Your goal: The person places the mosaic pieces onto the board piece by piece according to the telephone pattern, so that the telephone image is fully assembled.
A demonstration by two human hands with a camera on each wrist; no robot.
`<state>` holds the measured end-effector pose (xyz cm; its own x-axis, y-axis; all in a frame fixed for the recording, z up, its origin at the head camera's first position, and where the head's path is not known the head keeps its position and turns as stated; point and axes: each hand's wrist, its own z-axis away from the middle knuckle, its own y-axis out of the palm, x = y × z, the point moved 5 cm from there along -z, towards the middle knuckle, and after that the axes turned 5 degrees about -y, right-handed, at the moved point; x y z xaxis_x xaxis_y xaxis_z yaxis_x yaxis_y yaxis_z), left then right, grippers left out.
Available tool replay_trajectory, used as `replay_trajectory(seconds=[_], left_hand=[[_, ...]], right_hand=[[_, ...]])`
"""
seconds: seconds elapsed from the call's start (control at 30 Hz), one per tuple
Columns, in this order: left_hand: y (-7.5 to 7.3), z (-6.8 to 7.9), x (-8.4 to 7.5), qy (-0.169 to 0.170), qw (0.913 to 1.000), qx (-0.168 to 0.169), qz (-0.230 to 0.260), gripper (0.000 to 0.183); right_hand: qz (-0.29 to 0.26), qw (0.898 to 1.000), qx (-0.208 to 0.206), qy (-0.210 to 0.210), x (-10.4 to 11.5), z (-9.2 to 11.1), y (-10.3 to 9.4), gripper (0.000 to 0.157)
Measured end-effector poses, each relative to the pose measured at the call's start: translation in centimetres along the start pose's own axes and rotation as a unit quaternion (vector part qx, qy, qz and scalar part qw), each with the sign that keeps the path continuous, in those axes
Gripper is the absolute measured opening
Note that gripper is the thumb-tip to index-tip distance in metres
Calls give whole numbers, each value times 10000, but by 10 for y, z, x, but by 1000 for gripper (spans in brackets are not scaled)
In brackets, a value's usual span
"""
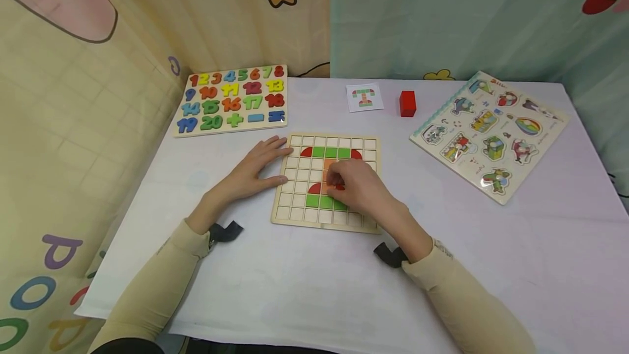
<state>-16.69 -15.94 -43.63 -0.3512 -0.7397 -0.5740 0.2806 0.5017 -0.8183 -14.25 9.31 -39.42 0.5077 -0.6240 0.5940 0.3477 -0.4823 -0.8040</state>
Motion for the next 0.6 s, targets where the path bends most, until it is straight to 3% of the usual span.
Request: replay_trajectory(seconds=[0.3,0.6], left_hand=[[1,1,2,-29,10000,-26,4,71],[1,0,3,-47,10000,-1,-12,72]], right_hand=[[-134,9998,-143,-17,-5,11,-10,7],[-204,9990,-366,176,-30,40,-31,6]])
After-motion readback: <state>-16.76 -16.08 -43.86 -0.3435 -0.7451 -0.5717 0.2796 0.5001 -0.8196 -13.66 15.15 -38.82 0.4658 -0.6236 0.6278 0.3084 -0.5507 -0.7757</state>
